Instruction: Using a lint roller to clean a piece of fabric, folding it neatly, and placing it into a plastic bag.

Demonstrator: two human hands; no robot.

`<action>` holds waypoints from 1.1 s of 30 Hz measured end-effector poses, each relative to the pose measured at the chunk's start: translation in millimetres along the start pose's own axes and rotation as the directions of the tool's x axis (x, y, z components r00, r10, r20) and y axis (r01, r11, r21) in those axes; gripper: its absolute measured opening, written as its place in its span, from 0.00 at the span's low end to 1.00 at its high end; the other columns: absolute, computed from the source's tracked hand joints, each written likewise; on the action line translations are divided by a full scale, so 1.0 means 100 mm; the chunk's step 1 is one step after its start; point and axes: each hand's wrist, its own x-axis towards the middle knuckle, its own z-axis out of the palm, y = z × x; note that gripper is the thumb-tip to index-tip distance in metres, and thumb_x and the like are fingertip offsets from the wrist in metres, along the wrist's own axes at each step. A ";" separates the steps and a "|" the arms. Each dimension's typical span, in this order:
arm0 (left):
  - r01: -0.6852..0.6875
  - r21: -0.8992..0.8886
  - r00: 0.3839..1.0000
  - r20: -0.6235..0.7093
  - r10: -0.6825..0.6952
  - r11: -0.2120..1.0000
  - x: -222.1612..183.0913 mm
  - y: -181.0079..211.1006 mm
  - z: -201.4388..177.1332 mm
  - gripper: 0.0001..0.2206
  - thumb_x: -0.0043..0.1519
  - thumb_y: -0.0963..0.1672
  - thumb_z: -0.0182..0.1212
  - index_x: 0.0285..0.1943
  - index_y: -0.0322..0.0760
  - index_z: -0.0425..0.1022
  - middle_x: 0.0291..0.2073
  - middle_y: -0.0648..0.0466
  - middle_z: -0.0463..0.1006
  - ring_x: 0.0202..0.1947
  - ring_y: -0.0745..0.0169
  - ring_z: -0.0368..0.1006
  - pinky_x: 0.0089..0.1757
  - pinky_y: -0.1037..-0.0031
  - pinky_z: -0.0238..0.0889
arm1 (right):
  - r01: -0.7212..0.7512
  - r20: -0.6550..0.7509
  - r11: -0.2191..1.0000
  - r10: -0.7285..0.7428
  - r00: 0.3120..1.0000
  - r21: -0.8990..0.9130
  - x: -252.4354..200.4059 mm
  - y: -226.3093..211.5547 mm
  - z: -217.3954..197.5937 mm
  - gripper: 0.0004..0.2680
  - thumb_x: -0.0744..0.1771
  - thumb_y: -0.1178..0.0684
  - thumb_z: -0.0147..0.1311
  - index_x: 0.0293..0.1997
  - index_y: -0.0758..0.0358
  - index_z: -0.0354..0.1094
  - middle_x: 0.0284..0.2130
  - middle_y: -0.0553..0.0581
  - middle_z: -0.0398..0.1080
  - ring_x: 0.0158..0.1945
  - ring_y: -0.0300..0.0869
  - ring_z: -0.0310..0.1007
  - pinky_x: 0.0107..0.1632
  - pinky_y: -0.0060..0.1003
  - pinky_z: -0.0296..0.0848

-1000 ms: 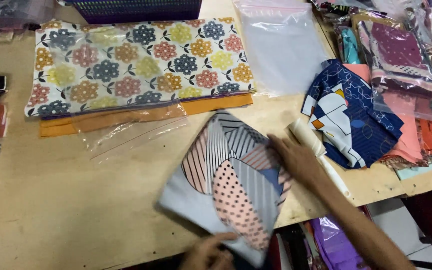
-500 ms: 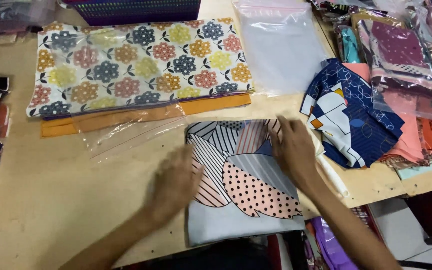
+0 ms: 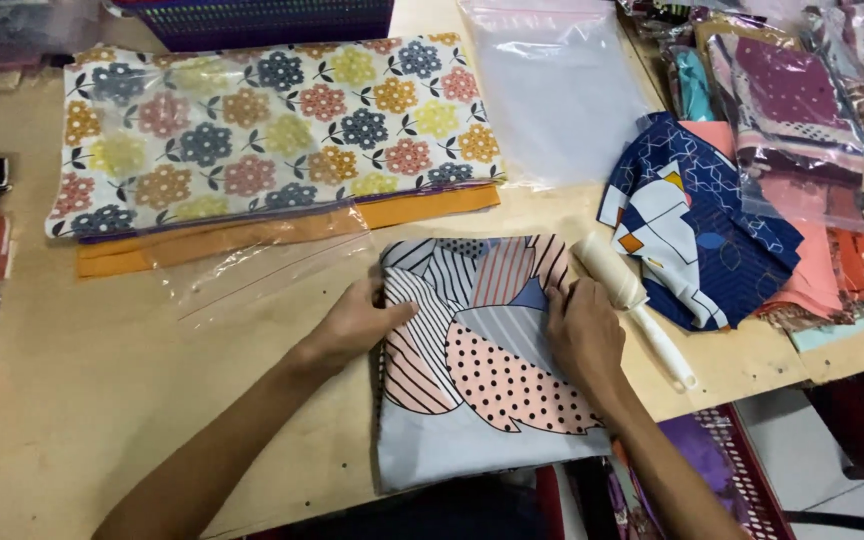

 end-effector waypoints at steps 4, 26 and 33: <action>-0.012 -0.097 0.999 0.031 0.016 0.995 -0.02 -0.07 -0.01 0.19 0.60 0.45 0.60 0.58 0.30 0.75 0.48 0.43 0.80 0.47 0.53 0.73 0.48 0.58 0.71 | -0.043 0.012 0.999 0.043 0.999 0.028 -0.07 -0.15 -0.07 0.16 0.73 0.38 0.36 0.52 0.63 0.58 0.41 0.71 0.71 0.50 0.71 0.75 0.51 0.68 0.70; -0.407 -0.346 0.873 -0.419 0.249 0.845 -1.05 -1.06 1.63 0.15 0.62 0.41 0.56 0.58 0.38 0.77 0.53 0.48 0.81 0.59 0.57 0.75 0.61 0.71 0.61 | 0.926 0.277 0.271 -0.898 0.341 -0.262 1.16 -0.70 0.49 0.17 0.69 0.55 0.57 0.63 0.60 0.56 0.42 0.59 0.70 0.33 0.45 0.75 0.30 0.39 0.81; -0.120 -0.495 0.986 0.041 0.161 0.861 -1.39 -0.92 1.59 0.31 0.62 0.41 0.56 0.78 0.47 0.56 0.74 0.54 0.61 0.67 0.61 0.67 0.63 0.70 0.66 | 0.938 0.157 0.124 -0.971 0.182 -0.323 1.04 -0.88 0.52 0.11 0.72 0.49 0.49 0.56 0.60 0.55 0.33 0.53 0.63 0.29 0.40 0.65 0.30 0.36 0.78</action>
